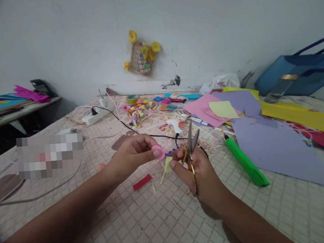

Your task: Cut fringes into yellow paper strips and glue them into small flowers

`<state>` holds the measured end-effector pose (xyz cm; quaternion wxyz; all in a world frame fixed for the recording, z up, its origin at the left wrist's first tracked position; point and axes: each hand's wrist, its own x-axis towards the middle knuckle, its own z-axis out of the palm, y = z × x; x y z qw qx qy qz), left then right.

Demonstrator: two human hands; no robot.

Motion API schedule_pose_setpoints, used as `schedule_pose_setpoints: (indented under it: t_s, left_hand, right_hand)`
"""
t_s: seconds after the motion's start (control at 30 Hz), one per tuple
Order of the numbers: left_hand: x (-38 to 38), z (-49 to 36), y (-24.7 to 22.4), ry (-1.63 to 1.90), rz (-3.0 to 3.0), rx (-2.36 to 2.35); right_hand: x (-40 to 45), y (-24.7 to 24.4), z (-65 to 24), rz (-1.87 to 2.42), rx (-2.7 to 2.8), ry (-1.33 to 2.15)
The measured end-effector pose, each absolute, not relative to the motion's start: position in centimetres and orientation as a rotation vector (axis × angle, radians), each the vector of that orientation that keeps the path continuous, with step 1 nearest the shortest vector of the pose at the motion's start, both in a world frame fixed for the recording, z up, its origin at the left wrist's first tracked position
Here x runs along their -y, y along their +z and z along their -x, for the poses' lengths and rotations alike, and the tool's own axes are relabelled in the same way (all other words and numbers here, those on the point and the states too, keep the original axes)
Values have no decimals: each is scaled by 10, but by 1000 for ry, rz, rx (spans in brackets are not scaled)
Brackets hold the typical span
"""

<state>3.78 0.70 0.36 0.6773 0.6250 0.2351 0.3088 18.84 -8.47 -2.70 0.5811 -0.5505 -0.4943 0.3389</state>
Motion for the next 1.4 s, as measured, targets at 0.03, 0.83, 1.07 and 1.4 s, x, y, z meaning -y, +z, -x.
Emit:
schedule_pose_setpoints:
  t_s: [0.03,0.83,1.07,1.4]
  left_hand:
    - [-6,-38,4,689,-1410,-526]
    - [-9,-39,-1,645,-1437,-443]
    - [-11,-38,-5,572,-1620,-408]
    - [-10,-41,-15,538,-1595,-349]
  right_hand:
    - [84,-28,-190,1287,1162,793]
    - [86,-31,-191,1235,1152,784]
    - [84,-31,-192,1303,1196,792]
    - [86,-30,-191,1398,1261,985]
